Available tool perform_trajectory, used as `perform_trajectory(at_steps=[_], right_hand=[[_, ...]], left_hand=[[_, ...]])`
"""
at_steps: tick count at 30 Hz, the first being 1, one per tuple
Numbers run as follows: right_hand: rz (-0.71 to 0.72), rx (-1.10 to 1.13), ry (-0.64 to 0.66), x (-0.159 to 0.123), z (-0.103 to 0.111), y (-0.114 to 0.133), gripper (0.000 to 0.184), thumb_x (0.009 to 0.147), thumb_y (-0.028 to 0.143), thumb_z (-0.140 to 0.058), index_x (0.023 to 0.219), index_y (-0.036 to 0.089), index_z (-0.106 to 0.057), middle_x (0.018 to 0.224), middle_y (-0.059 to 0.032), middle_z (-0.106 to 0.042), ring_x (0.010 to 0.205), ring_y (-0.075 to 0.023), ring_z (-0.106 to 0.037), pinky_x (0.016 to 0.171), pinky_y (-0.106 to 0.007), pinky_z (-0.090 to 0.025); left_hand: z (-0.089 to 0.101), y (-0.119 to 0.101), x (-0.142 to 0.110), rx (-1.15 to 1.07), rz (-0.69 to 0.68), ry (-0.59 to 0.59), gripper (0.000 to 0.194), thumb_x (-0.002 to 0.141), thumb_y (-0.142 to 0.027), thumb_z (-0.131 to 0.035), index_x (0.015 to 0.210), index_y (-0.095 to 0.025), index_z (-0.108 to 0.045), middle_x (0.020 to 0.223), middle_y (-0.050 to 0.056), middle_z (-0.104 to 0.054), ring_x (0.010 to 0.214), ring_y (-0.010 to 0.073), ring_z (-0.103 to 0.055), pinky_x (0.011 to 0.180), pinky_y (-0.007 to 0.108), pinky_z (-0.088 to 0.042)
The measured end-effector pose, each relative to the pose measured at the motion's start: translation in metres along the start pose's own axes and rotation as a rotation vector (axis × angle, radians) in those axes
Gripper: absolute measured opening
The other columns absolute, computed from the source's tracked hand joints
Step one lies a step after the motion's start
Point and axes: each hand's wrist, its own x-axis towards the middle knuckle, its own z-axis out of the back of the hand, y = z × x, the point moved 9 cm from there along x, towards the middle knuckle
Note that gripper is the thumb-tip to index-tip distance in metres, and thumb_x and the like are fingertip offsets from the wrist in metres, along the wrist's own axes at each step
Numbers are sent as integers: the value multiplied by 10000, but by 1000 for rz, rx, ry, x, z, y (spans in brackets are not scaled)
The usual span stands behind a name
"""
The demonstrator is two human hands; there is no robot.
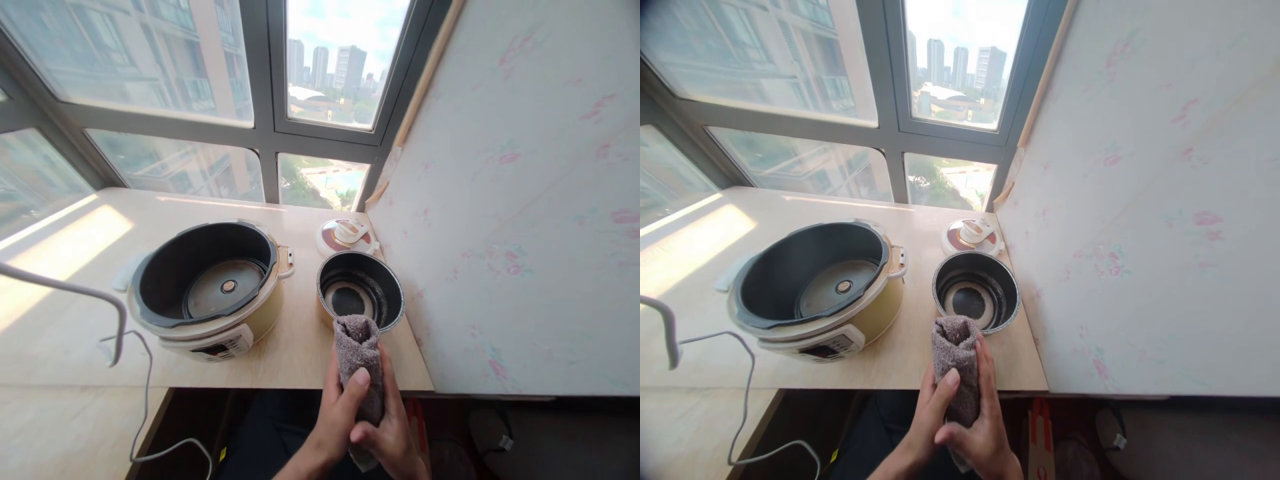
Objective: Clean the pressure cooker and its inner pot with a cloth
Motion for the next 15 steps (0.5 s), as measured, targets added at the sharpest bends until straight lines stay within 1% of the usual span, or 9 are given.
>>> perform_trajectory(at_steps=[2,4,6,7,9,10,12,14,15], right_hand=[[-49,-58,-84,3,5,-4,975,655,543,-913,1507,288,-513,1494,-131,-573,1399,-393,-522,1133,-554,-462],[-96,-103,-170,9,13,-3,835,707,437,-889,1458,283,-559,1394,-114,-649,1307,-349,-610,1089,-508,-508],[-121,-107,-234,17,23,2,737,693,408,-884,1367,258,-626,1285,-102,-707,1185,-322,-676,1012,-458,-555],[-134,-93,-254,20,28,4,689,680,408,-885,1310,245,-658,1227,-97,-729,1113,-309,-699,960,-433,-575],[-167,-39,-299,25,39,8,595,668,407,-882,1204,226,-699,1110,-81,-757,965,-278,-720,855,-391,-591],[-187,-3,-332,27,45,9,553,674,404,-875,1168,221,-707,1063,-72,-762,912,-263,-718,823,-378,-588],[-219,65,-414,27,60,10,497,702,397,-848,1145,219,-710,1013,-58,-763,875,-250,-713,810,-373,-579],[-237,105,-497,26,75,13,482,714,389,-821,1150,217,-709,986,-50,-761,867,-251,-714,804,-379,-575],[-244,110,-528,26,82,15,486,706,384,-816,1150,215,-709,973,-48,-759,855,-253,-714,790,-379,-575]], left_hand=[[-7,-5,0,-80,14,148,679,901,-642,-608,1449,-241,-591,1472,108,-598,1415,335,-501,1215,469,-360],[-13,-15,0,-106,4,266,680,935,-665,-529,1466,-242,-582,1520,105,-555,1464,341,-438,1235,481,-326],[-16,-25,1,-50,-29,327,653,932,-633,-566,1460,-249,-590,1563,97,-509,1494,340,-392,1247,480,-302],[-15,-30,3,-5,-53,328,626,917,-599,-616,1440,-255,-608,1575,94,-495,1493,339,-392,1243,478,-309],[-5,-37,10,79,-92,250,551,888,-520,-691,1372,-259,-652,1555,97,-513,1460,335,-438,1200,471,-374],[4,-39,16,115,-107,179,505,884,-485,-702,1331,-253,-669,1520,105,-546,1433,329,-472,1170,463,-411],[27,-42,28,188,-140,12,439,889,-443,-687,1274,-234,-675,1434,121,-610,1389,316,-519,1127,451,-452],[49,-45,43,284,-203,-143,451,880,-421,-676,1284,-222,-646,1426,130,-607,1403,312,-506,1147,455,-432],[57,-47,50,339,-243,-208,485,870,-413,-682,1312,-223,-623,1466,132,-572,1425,314,-483,1166,460,-412]])
